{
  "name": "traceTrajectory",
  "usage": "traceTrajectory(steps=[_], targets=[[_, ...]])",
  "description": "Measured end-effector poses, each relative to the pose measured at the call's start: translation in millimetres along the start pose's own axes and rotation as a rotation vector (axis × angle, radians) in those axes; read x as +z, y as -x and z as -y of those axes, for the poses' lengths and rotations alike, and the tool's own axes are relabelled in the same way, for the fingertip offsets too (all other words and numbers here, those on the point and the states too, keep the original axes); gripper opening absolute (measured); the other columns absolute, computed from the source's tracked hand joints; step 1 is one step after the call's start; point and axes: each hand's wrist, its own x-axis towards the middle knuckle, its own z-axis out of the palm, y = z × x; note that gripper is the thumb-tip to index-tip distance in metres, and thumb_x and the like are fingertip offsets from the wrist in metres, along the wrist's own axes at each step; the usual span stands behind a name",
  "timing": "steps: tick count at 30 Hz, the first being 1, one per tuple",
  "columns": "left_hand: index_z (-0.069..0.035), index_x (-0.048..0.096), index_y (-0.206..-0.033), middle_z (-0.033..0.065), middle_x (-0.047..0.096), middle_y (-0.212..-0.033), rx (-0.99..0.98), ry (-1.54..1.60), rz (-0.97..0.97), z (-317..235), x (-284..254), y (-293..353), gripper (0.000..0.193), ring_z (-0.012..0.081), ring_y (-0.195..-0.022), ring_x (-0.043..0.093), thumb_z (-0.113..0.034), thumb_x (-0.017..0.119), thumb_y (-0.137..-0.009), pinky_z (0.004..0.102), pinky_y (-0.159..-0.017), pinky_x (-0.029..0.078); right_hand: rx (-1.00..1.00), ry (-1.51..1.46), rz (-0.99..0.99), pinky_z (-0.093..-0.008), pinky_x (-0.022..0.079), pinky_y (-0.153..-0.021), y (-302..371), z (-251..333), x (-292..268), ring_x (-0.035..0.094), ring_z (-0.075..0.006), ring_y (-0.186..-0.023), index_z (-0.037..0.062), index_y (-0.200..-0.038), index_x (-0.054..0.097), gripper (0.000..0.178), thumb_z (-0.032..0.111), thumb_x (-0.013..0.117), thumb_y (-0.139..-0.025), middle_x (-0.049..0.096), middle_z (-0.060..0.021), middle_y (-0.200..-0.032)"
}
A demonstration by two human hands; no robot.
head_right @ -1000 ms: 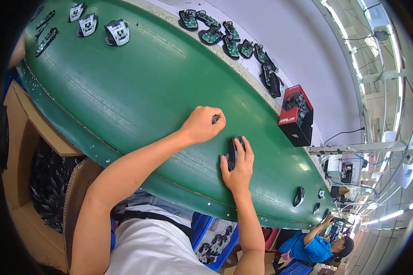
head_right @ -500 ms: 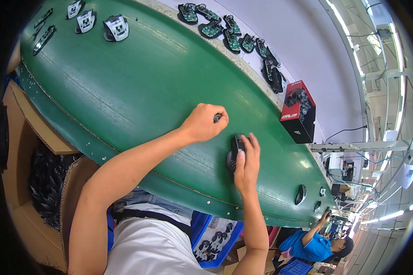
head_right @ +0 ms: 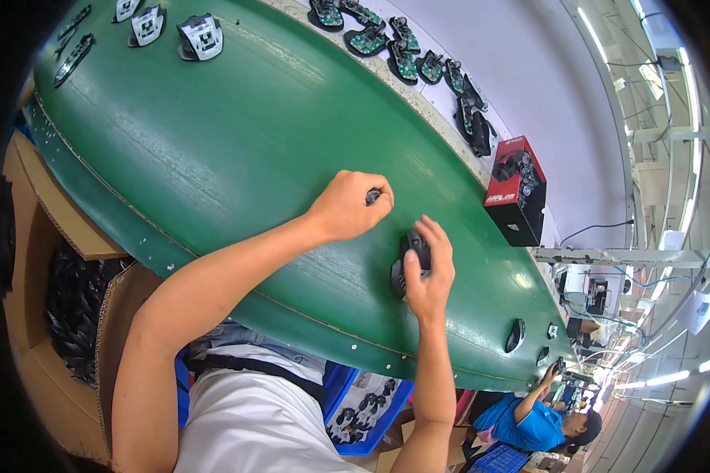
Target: The person assembles computer mice on a factory assembly line by installing internal components and scroll wheels onto the mouse bases, fitting the top covers onto the bases by hand, and placing the assembled mice along the conveyor belt.
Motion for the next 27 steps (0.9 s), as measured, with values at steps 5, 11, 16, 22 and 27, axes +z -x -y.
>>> traceTrajectory(steps=[5, 11, 16, 22, 27], targets=[[0.001, 0.068, -0.078, 0.0178, 0.066, -0.070, 0.000, 0.013, 0.014, -5, 5, 0, 0.018, 0.0308, -0.067, 0.066, -0.015, 0.058, -0.081, 0.0381, -0.066, 0.053, 0.029, 0.200, -0.055, -0.0465, 0.038, -0.107, 18, 3, 8, 0.049, -0.0386, -0.128, 0.0039, -0.118, 0.064, 0.041, 0.004, 0.059, -0.077, 0.057, -0.0174, -0.132], [0.001, 0.068, -0.078, 0.0172, 0.066, -0.070, 0.007, 0.036, 0.004, 3, 2, 3, 0.018, 0.0306, -0.066, 0.066, -0.015, 0.058, -0.081, 0.0378, -0.064, 0.052, 0.003, 0.208, -0.077, -0.0466, 0.039, -0.106, 17, -1, 15, 0.050, -0.0388, -0.126, 0.0039, -0.117, 0.065, 0.040, 0.002, 0.058, -0.078, 0.058, -0.0171, -0.130], [0.001, 0.068, -0.078, 0.0213, 0.066, -0.071, -0.022, 0.055, 0.042, -11, 4, 2, 0.019, 0.0372, -0.069, 0.067, -0.016, 0.058, -0.080, 0.0404, -0.066, 0.053, 0.007, 0.189, -0.132, -0.0460, 0.040, -0.105, 18, -1, 9, 0.052, -0.0383, -0.124, 0.0034, -0.114, 0.066, 0.038, 0.001, 0.058, -0.077, 0.059, -0.0168, -0.128], [0.002, 0.067, -0.079, 0.0099, 0.065, -0.065, 0.044, 0.044, 0.018, -7, 5, 4, 0.016, 0.0166, -0.057, 0.062, -0.012, 0.059, -0.084, 0.0308, -0.056, 0.049, 0.005, 0.196, -0.138, -0.0452, 0.040, -0.105, 19, -4, 10, 0.053, -0.0374, -0.123, 0.0039, -0.114, 0.067, 0.038, 0.001, 0.058, -0.077, 0.060, -0.0156, -0.128], [0.000, 0.065, -0.092, 0.0098, 0.066, -0.076, -0.446, 0.698, 0.360, -16, -4, 0, 0.024, 0.0130, -0.050, 0.058, -0.019, 0.051, -0.094, 0.0223, -0.035, 0.037, 0.016, 0.198, -0.137, -0.0452, 0.039, -0.106, 21, -5, 5, 0.052, -0.0374, -0.125, 0.0047, -0.115, 0.067, 0.037, 0.002, 0.059, -0.078, 0.060, -0.0150, -0.128]])
